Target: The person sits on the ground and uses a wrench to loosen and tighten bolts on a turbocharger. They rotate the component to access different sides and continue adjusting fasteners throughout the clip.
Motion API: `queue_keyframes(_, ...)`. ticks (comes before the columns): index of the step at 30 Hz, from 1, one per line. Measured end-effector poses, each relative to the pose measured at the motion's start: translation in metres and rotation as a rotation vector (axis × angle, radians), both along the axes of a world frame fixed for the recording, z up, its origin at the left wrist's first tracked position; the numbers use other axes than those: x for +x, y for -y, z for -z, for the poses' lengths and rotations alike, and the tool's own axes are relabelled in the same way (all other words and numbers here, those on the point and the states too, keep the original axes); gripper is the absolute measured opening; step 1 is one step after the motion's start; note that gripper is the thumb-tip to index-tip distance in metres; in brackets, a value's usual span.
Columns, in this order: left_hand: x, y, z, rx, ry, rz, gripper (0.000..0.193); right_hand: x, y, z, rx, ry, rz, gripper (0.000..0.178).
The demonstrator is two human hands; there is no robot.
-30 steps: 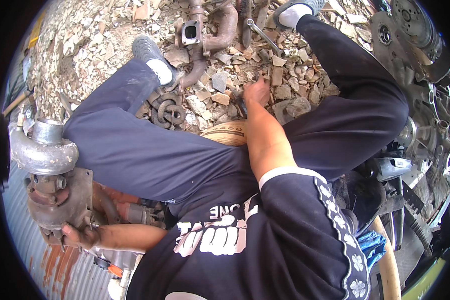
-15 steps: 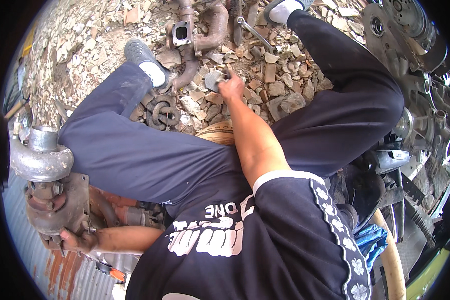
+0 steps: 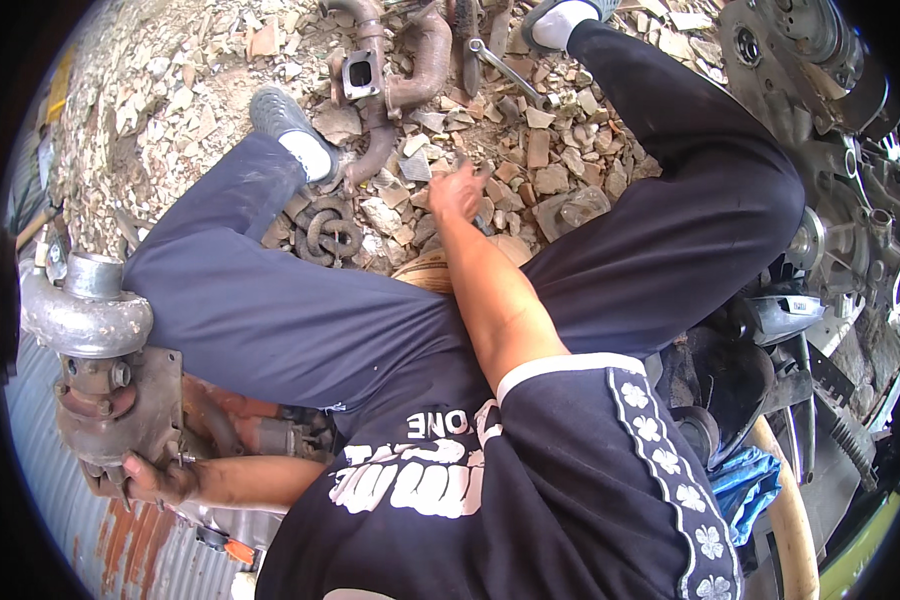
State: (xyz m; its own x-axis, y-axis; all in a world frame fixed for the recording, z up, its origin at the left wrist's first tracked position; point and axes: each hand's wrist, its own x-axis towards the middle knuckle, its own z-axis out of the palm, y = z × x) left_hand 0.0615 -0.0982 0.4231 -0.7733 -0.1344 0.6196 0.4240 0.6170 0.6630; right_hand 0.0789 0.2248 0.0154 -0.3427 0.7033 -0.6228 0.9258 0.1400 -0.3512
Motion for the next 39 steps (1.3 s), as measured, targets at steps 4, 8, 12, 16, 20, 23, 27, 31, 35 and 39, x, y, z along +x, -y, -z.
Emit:
queue_keyframes(4,-0.005,0.004,-0.003,0.008,0.022,0.043,0.073,0.001,-0.006,0.033,-0.033,0.043,0.115,0.055)
queue_keyframes(8,-0.001,0.001,-0.002,-0.031,0.018,0.012,0.078,0.014,-0.016,0.017,-0.086,-0.093,0.107,0.043)
queue_keyframes(12,-0.003,-0.008,-0.003,-0.051,-0.004,-0.014,0.081,0.012,-0.024,0.008,0.029,-0.153,0.145,0.037)
queue_keyframes(16,-0.008,-0.016,-0.001,-0.026,0.002,-0.003,0.083,0.014,-0.021,0.032,-0.093,0.032,0.061,0.048)
queue_keyframes(20,-0.010,-0.024,0.001,-0.020,0.016,-0.015,0.084,-0.001,0.003,0.012,-0.129,-0.008,-0.234,0.051)
queue_keyframes(23,-0.014,-0.031,-0.001,-0.017,0.024,-0.012,0.086,0.000,0.004,0.020,-0.179,-0.177,-0.180,0.044)
queue_keyframes(27,-0.012,-0.040,-0.001,-0.016,0.047,-0.059,0.087,-0.005,-0.006,0.021,-0.116,-0.153,0.051,0.034)
queue_keyframes(31,-0.007,-0.068,-0.003,-0.021,0.108,-0.148,0.089,-0.036,-0.019,0.043,0.136,-0.198,0.620,0.030)
queue_keyframes(35,-0.008,-0.093,-0.007,-0.041,0.128,-0.211,0.091,-0.091,-0.044,-0.038,-0.508,-0.676,0.887,0.028)
queue_keyframes(39,-0.009,-0.080,-0.018,-0.214,0.039,-0.109,0.091,-0.105,-0.060,-0.186,-0.516,-1.011,0.585,0.028)
